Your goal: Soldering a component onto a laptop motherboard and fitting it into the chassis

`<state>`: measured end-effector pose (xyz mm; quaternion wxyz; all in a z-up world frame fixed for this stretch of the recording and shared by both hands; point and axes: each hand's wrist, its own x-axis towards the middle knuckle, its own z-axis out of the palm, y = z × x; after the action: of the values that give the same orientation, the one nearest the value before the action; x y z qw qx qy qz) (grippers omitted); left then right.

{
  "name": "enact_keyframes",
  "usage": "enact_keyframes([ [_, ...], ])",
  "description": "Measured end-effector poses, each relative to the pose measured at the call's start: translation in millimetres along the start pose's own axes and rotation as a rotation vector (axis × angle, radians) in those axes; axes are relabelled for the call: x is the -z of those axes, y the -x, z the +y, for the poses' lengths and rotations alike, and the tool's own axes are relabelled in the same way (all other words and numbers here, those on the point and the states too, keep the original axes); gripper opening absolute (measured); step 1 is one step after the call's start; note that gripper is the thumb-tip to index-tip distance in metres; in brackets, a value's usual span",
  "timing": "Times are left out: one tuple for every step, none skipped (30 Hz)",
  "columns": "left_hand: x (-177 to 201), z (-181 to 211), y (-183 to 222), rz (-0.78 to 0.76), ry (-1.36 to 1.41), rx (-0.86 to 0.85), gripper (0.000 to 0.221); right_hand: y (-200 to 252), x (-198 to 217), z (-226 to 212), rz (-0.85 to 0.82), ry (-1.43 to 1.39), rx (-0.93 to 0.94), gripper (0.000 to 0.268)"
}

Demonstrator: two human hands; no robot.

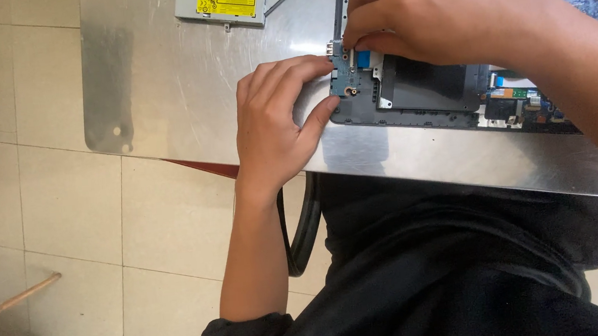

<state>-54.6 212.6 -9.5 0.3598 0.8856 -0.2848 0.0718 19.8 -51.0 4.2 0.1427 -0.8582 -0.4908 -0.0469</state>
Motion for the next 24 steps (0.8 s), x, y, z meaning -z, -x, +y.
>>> enact_keyframes([
  [0,0,0,-0.013,-0.01,-0.013,0.023,0,0,0,-0.007,0.01,0.009,0.014],
  [0,0,-1,-0.025,-0.021,-0.026,0.023,0,0,0,-0.014,0.02,0.018,0.015],
  [1,1,-1,-0.023,-0.02,-0.028,0.023,2,-2,0,-0.014,0.023,0.017,0.015],
  [1,1,-1,-0.029,-0.038,-0.033,0.022,4,-3,0,-0.006,0.018,-0.024,0.016],
  [1,2,-2,-0.033,-0.057,-0.039,0.022,5,-4,0,0.002,0.015,-0.063,0.018],
  [2,3,-2,-0.029,-0.056,-0.041,0.022,7,-3,0,0.001,0.019,-0.063,0.018],
  [2,5,-2,-0.026,-0.08,-0.036,0.021,9,-3,-1,0.0,0.023,-0.072,0.016],
  [2,6,-2,-0.023,-0.104,-0.03,0.02,10,-2,-1,-0.001,0.026,-0.082,0.015],
  [1,5,-2,-0.018,-0.105,-0.029,0.02,11,0,-3,-0.002,0.028,-0.078,0.015],
  [0,5,-1,-0.021,-0.112,-0.015,0.02,12,2,-4,-0.026,0.029,-0.102,0.018],
  [-2,4,-1,-0.026,-0.118,-0.003,0.02,13,4,-6,-0.05,0.029,-0.129,0.02],
  [-2,5,-2,-0.024,-0.117,-0.003,0.02,14,5,-6,-0.05,0.031,-0.127,0.02],
  [-1,6,-2,-0.022,-0.117,-0.006,0.018,14,5,-7,-0.041,0.032,-0.103,0.022],
  [-1,7,-3,-0.02,-0.116,-0.01,0.016,15,6,-7,-0.031,0.034,-0.078,0.025],
  [-1,7,-3,-0.02,-0.118,-0.011,0.016,15,6,-6,-0.029,0.034,-0.078,0.025],
  [-1,7,-3,-0.013,-0.115,-0.005,0.016,15,6,-5,-0.029,0.039,-0.058,0.022],
  [-1,7,-3,-0.007,-0.112,0.001,0.016,15,6,-5,-0.028,0.044,-0.037,0.019],
  [-1,8,-3,-0.007,-0.114,0.0,0.016,15,6,-5,-0.027,0.044,-0.038,0.019],
  [-1,8,-3,0.001,-0.117,-0.001,0.017,15,7,-5,-0.046,0.057,-0.013,0.019],
  [-1,8,-3,0.008,-0.12,-0.001,0.019,15,8,-5,-0.065,0.07,0.012,0.02],
  [-1,8,-3,0.007,-0.121,-0.003,0.019,15,8,-5,-0.063,0.07,0.011,0.02],
  [-1,8,-3,0.006,-0.115,0.005,0.018,15,9,-5,-0.085,0.116,0.028,0.025],
  [-2,8,-3,0.005,-0.109,0.012,0.017,14,10,-6,-0.107,0.163,0.046,0.032],
  [-1,9,-3,0.005,-0.109,0.011,0.017,15,8,-5,-0.106,0.165,0.045,0.032],
])
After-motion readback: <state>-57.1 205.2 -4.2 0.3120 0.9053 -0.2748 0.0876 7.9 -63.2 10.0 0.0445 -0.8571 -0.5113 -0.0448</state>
